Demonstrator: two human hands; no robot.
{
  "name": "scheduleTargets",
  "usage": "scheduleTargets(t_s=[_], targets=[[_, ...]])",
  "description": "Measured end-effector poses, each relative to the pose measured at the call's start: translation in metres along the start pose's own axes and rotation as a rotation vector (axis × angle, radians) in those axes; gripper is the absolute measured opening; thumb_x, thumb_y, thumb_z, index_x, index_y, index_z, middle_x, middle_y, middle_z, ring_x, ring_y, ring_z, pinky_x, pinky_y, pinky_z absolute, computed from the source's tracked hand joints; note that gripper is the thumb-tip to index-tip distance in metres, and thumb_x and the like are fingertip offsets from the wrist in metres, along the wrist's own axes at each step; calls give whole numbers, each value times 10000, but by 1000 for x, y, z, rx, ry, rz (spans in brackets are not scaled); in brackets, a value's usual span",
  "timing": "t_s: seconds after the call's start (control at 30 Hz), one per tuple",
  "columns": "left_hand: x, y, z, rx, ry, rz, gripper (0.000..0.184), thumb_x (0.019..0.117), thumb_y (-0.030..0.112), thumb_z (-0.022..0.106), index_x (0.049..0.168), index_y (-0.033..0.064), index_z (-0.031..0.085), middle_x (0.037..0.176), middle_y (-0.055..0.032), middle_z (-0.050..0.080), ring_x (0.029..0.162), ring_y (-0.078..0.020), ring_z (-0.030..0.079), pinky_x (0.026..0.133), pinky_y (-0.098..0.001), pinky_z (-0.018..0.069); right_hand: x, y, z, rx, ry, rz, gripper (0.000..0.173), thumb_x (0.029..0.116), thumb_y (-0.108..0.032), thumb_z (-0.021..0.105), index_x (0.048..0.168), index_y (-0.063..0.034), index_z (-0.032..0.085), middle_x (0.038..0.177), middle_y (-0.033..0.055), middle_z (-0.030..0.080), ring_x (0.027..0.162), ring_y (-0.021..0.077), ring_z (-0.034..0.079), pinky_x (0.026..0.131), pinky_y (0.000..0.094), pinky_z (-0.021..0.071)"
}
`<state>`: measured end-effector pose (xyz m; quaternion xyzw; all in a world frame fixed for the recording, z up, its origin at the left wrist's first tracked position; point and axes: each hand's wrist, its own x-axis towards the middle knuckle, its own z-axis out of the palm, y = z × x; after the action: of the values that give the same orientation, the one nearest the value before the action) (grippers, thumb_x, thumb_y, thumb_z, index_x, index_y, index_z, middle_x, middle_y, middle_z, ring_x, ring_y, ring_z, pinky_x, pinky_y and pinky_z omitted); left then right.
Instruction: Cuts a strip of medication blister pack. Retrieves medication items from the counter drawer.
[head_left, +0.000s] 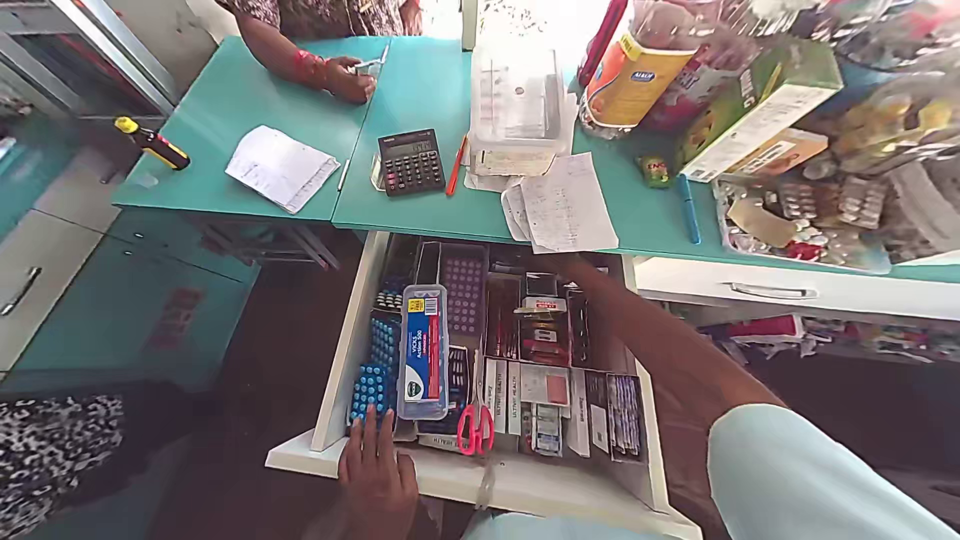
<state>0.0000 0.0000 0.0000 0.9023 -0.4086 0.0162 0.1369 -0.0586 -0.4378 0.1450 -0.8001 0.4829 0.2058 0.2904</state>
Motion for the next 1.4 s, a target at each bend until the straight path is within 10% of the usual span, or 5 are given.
scheduleTargets(t_s=[0.43, 0.7, 0.83, 1.03, 1.4], targets=[[0, 1, -3, -248, 127, -34, 546, 1040, 489, 407, 1355, 112, 646, 1519, -192, 503, 1441, -406, 412, 1155, -590, 315, -59, 85, 97, 230, 785, -605, 309, 1017, -61, 500, 1262, 3, 676, 1113, 165, 733, 1009, 288, 720, 879, 494, 575], [27, 76, -79, -1515, 162, -410, 473, 872, 78, 774, 1260, -29, 525, 1068, -13, 741, 976, -110, 724, 884, -322, 626, -162, 3, 180, 934, -270, -910, 466, 1002, -232, 648, 1396, 1, 558, 1254, 45, 683, 1109, 88, 666, 968, 304, 575], [43, 50, -68, -1524, 247, -674, 449, 908, -28, 698, 1302, -83, 487, 1074, -141, 704, 973, -182, 719, 881, -367, 624, -146, 30, 211, 524, 38, -531, 357, 1005, -346, 614, 1147, -24, 671, 849, 63, 707, 731, 165, 690, 683, 389, 587], [36, 31, -34, -1353, 341, -561, 517, 892, 11, 666, 1339, -134, 449, 1124, -152, 679, 989, -105, 698, 889, -289, 601, -117, 11, 268, 351, -49, -194, 719, 844, -363, 744, 1428, -75, 441, 921, 133, 696, 820, 320, 698, 748, 548, 565], [71, 41, 6, -1146, 584, -243, 497, 917, 103, 705, 1293, -142, 493, 1075, -96, 731, 972, 5, 705, 898, -200, 589, -191, 89, 179, 1200, 53, -595, 848, 796, -254, 853, 1514, -172, 410, 1047, 68, 755, 877, 202, 743, 775, 368, 635]])
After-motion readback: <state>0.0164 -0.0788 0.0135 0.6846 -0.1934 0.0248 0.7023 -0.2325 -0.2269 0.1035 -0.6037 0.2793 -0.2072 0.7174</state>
